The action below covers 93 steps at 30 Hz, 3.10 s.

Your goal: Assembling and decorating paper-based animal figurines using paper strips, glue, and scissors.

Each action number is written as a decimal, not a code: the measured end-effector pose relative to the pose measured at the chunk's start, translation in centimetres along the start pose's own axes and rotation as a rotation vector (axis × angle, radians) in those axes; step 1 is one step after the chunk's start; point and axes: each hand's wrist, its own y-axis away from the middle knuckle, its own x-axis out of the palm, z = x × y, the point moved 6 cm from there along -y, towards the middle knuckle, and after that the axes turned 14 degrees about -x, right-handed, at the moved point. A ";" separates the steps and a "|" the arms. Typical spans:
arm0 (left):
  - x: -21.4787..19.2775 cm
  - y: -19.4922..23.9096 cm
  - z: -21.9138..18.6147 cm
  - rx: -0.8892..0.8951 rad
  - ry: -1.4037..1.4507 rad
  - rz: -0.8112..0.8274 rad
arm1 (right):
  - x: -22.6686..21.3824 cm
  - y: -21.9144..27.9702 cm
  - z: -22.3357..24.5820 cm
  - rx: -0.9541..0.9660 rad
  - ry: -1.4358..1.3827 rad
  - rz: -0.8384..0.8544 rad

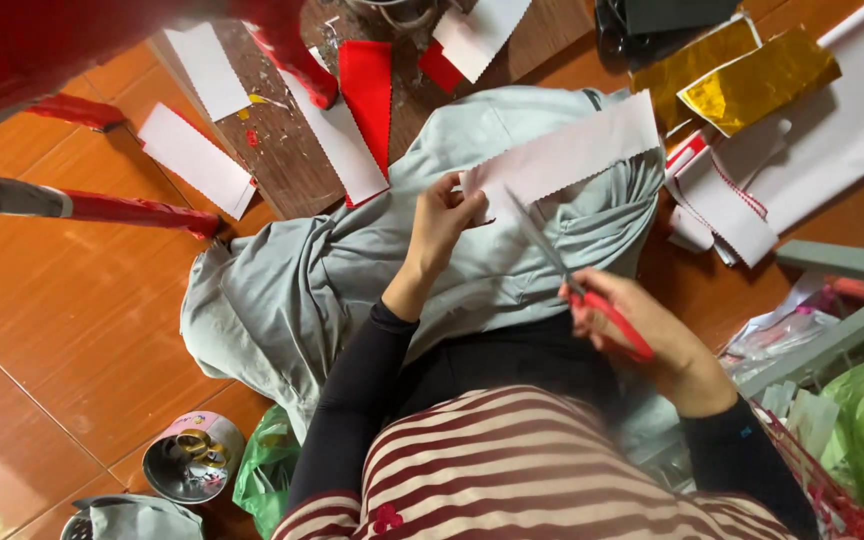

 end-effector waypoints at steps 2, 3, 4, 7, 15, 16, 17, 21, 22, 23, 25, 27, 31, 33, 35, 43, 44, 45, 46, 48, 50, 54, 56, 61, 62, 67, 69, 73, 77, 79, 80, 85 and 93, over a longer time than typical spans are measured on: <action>0.2 0.7 -0.4 -0.011 0.014 -0.002 | 0.2 0.9 -1.7 0.086 0.010 0.108; 0.3 1.1 -0.7 -0.015 0.030 -0.004 | 0.6 1.5 -2.8 0.166 0.025 0.219; 0.2 1.2 -0.4 -0.018 0.028 -0.002 | 0.6 1.3 -4.2 0.166 0.022 0.216; 0.2 1.7 1.1 -0.061 0.032 -0.023 | 0.9 0.7 -7.4 0.207 0.099 0.221; 2.4 5.8 2.0 -0.129 -0.029 -0.089 | 3.2 -1.7 -6.1 0.028 0.318 0.051; 2.4 5.8 2.3 -0.132 -0.028 -0.091 | 3.3 -1.7 -6.1 0.031 0.317 0.053; 2.4 5.8 2.6 -0.115 -0.029 -0.095 | 3.3 -1.7 -6.0 0.018 0.323 0.047; 2.9 6.1 2.4 -0.106 -0.004 -0.097 | 3.2 -1.9 -6.1 -0.007 0.300 0.027; 3.0 6.1 2.3 -0.108 -0.005 -0.097 | 3.2 -1.9 -6.4 -0.006 0.298 0.026; 3.0 6.2 2.3 -0.109 0.001 -0.107 | 3.1 -1.8 -6.7 0.010 0.287 0.014; 2.8 6.1 2.3 -0.110 0.004 -0.116 | 3.2 -1.8 -7.0 0.025 0.274 -0.001; 2.5 5.9 2.7 -0.115 0.009 -0.117 | 3.2 -1.8 -6.7 -0.002 0.281 -0.039; 2.3 5.4 3.2 -0.130 0.064 -0.103 | 3.5 -1.9 -5.9 0.029 0.261 -0.086; 2.2 5.2 3.4 -0.121 0.048 -0.099 | 3.5 -2.0 -5.3 0.054 0.240 -0.122; 2.0 5.3 3.1 -0.142 0.046 -0.104 | 3.1 -1.5 -5.5 0.077 0.260 -0.151; -3.5 5.7 6.1 -0.155 -0.373 0.323 | 2.6 -1.5 6.6 -0.822 0.852 -0.251; -2.9 6.9 6.7 -0.246 -0.467 0.408 | 2.0 -2.5 7.1 -0.759 1.007 -0.318; -2.6 8.1 7.4 -0.337 -0.564 0.490 | 1.3 -3.5 7.7 -0.688 1.158 -0.387; -2.1 8.8 7.4 -0.321 -0.576 0.493 | 1.2 -4.6 7.9 -0.704 1.162 -0.401; -0.9 10.6 7.7 -0.386 -0.440 0.613 | 1.5 -6.7 8.3 -0.687 1.549 -0.423; -0.7 11.6 6.1 -0.454 -0.398 0.563 | 0.5 -8.8 5.4 -0.623 1.561 -0.375; -4.7 12.0 6.0 -0.184 -0.780 0.441 | -0.6 -10.8 3.1 -0.637 1.523 -0.294; -6.0 12.5 7.0 -0.249 -0.721 0.495 | -1.5 -12.2 3.4 -0.673 1.410 -0.289; -5.4 14.4 6.6 -0.393 -0.539 0.549 | -2.3 -16.9 9.1 -0.877 1.345 -0.345; -5.5 14.5 6.6 -0.414 -0.567 0.491 | -1.7 -18.1 10.7 -0.986 1.394 -0.331; -5.0 15.3 5.5 -0.366 -0.624 0.422 | -1.1 -26.9 9.3 -1.343 1.402 -0.269; -4.9 15.5 5.0 -0.338 -0.639 0.357 | -1.3 -31.4 6.3 -1.289 1.485 -0.156; -5.2 15.6 5.1 -0.377 -0.639 0.320 | -2.0 -34.0 4.7 -1.274 1.447 -0.105; -5.0 15.7 4.8 -0.494 -0.654 0.269 | -3.8 -33.7 4.8 -1.081 1.221 -0.060; -5.2 15.4 5.4 -0.536 -0.642 0.264 | -4.6 -32.6 6.4 -1.020 1.112 -0.070; -5.2 15.1 5.6 -0.458 -0.651 0.292 | -4.8 -31.5 7.8 -1.047 1.070 -0.118; -5.9 15.0 6.2 -0.578 -0.618 0.208 | -8.2 -31.7 9.7 -0.712 0.749 -0.194; -7.1 15.4 6.2 -0.573 -0.665 0.132 | -19.4 -43.8 -0.9 -0.405 0.893 -0.632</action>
